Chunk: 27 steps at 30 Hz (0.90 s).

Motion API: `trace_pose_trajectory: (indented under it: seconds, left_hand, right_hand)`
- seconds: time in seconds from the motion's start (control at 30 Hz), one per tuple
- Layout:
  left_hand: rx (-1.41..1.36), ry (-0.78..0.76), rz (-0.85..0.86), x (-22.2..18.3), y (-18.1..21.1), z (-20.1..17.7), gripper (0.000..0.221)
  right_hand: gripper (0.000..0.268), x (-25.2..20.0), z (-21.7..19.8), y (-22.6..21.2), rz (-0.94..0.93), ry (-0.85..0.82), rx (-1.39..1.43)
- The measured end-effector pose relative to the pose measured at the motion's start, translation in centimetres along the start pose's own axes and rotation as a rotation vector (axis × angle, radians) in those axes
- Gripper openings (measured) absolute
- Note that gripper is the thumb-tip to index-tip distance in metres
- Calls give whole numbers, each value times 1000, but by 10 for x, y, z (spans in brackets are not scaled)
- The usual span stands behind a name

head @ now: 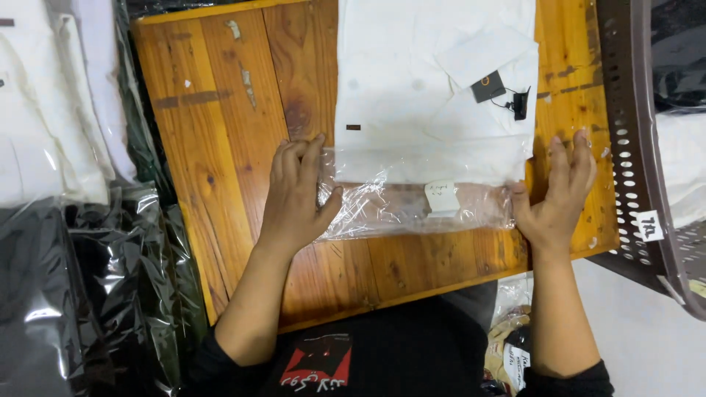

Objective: A person is packaging folded white shirts into clear plastic bags at a workstation in a sewing factory.

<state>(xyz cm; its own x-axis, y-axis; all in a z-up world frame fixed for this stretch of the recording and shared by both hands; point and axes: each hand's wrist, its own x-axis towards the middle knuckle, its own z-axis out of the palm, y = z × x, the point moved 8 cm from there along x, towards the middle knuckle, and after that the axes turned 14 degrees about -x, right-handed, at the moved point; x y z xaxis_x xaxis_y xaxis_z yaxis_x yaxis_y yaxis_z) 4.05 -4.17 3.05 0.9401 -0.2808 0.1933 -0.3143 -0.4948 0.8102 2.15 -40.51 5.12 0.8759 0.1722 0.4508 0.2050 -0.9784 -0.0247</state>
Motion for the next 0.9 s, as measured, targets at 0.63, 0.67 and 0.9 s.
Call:
trace_pose_trajectory:
  seconds: [0.63, 0.67, 0.9]
  left_hand:
    - [91, 0, -40, -2, -6, 6, 73]
    - [88, -1, -45, -3, -5, 6, 73]
    - [136, 22, -5, -1, -3, 8, 73]
  right_hand:
    - [54, -12, 0, 13, 69, 67, 160]
    - [56, -14, -1, 12, 86, 61, 165]
    - [59, -10, -2, 11, 76, 68, 182]
